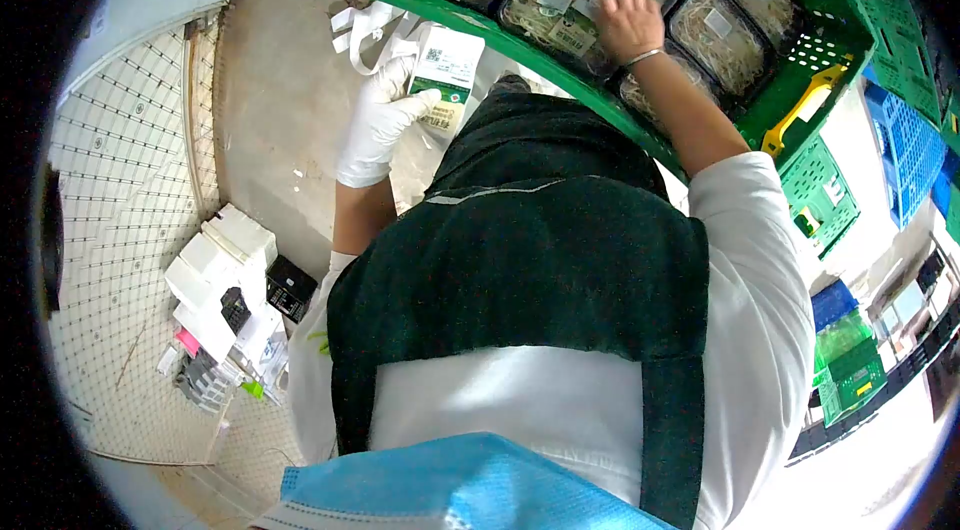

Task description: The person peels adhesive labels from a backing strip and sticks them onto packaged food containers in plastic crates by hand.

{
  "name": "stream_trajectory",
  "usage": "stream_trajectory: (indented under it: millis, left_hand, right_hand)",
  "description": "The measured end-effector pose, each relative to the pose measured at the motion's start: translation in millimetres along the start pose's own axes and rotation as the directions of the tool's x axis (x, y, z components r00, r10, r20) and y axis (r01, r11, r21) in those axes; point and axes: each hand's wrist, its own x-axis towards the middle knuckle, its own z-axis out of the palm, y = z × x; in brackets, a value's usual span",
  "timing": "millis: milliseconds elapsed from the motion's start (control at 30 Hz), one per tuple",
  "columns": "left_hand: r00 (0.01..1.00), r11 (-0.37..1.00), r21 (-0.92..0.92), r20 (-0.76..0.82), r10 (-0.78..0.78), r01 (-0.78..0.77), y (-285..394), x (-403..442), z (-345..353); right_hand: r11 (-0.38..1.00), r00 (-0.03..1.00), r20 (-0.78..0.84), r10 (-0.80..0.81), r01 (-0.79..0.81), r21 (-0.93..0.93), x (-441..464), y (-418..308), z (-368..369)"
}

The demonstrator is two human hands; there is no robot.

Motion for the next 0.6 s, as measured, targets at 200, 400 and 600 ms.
stream_trajectory:
  millis: [200, 400, 600]
  left_hand:
    - [0.993, 0.99, -0.072, -0.005, 0.119, -0.119, -1, 12, 35]
    - [0.949, 0.92, 0.234, 0.102, 0.299, -0.315, 8, 20, 62]
    - [0.968, 0.891, 0.384, 0.162, 0.193, -0.242, 13, 28, 78]
  right_hand:
    - [0.282, 0.89, 0.447, 0.092, -0.454, 0.845, -8, -24, -92]
    - [0.473, 0.97, 0.242, 0.021, -0.223, 0.852, -14, -57, -160]
    - [0.27, 0.935, 0.35, -0.055, -0.323, 0.907, -23, -34, -173]
